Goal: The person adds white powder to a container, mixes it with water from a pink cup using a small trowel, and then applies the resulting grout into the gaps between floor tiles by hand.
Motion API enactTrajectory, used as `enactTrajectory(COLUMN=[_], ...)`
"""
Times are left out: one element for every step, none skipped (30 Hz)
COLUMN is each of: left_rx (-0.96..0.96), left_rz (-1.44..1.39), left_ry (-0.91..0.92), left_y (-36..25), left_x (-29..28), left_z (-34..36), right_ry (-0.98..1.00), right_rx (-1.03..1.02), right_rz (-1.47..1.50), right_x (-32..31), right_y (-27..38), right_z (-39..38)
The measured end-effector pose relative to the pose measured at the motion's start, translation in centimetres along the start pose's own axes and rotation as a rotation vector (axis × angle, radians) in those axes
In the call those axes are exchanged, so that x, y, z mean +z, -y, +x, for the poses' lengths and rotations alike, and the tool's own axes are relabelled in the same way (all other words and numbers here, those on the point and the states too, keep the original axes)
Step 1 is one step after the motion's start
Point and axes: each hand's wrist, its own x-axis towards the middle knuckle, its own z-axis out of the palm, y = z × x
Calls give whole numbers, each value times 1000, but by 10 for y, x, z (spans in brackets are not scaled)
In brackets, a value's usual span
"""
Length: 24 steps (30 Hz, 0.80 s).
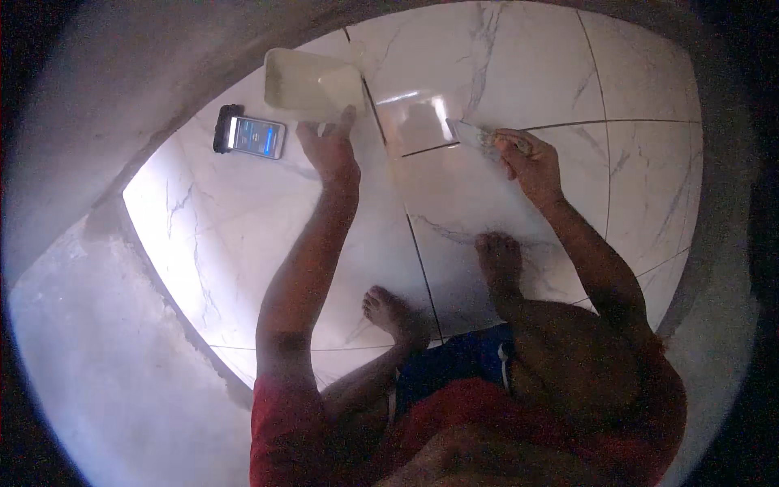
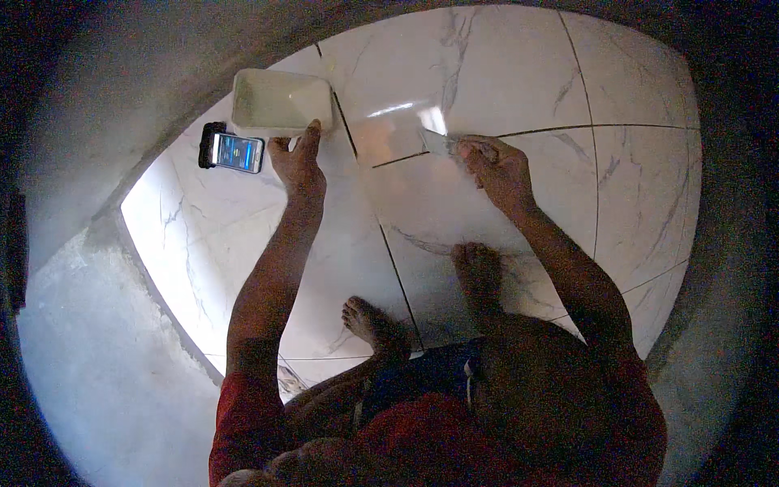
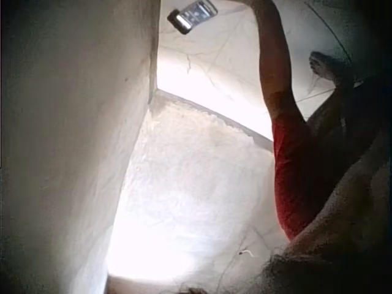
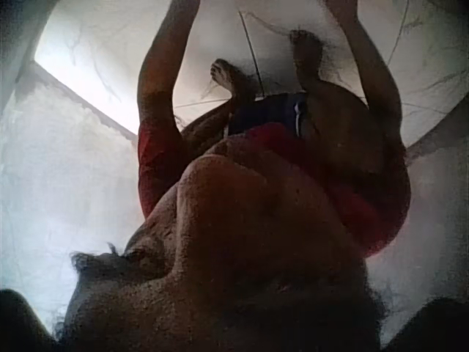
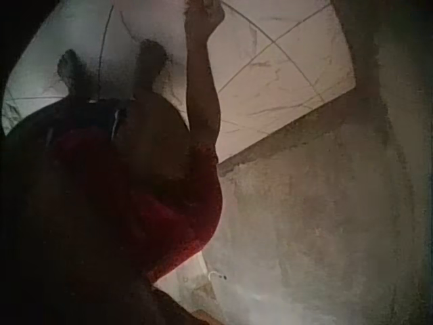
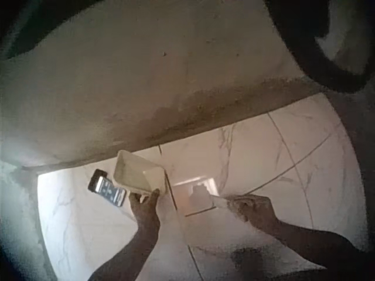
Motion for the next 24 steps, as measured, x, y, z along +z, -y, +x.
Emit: enactTrajectory(left_rx=[-14,-29,-28,-51,-74,-72,-67,-63,-61,-49,-38,-37,-51,-65,-64,-66,-67,-65,-77,-89,-88,-88,-88,-87], left_rz=[13,26,25,13,1,0,13,26,26,10,-6,-4,13,30,27,37,46,47,58,69,68,64,60,58], left_ry=[-6,-11,-14,-11,-8,-10,5,21,18,34,50,47,35,22,21,24,28,25,12,-1,-2,0,2,1], left_y=[-1,-2,-2,-1,1,3,5,6,8,8,8,8,9,9,9,8,8,8,7,6,7,8,9,11], left_x=[-2,-3,-4,-7,-10,-12,-15,-18,-21,-22,-23,-24,-24,-23,-23,-25,-26,-28,-28,-29,-30,-32,-34,-36], left_z=[-3,-5,-8,-10,-12,-13,-15,-16,-17,-20,-23,-26,-29,-31,-34,-35,-37,-40,-44,-47,-48,-50,-52,-54], right_ry=[5,10,12,8,4,6,8,11,14,-1,-15,-12,-4,5,5,0,-4,-1,4,9,10,3,-4,-3], right_rx=[9,19,18,23,28,26,7,-12,-13,12,38,38,12,-15,-17,-10,-2,-4,-4,-5,-6,-11,-16,-18], right_rz=[-6,-11,-12,-2,8,7,1,-5,-5,-15,-26,-25,-28,-31,-33,-38,-42,-41,-33,-24,-24,-19,-15,-16], right_x=[0,1,2,2,2,2,2,2,3,5,6,6,4,2,2,4,6,6,6,6,7,7,8,8], right_y=[4,6,6,4,3,1,0,0,1,4,5,2,0,0,0,3,5,5,4,2,0,-2,-2,-1], right_z=[-2,-3,-4,-4,-4,-5,-5,-6,-7,-9,-10,-10,-11,-12,-13,-15,-16,-16,-17,-17,-17,-17,-18,-19])
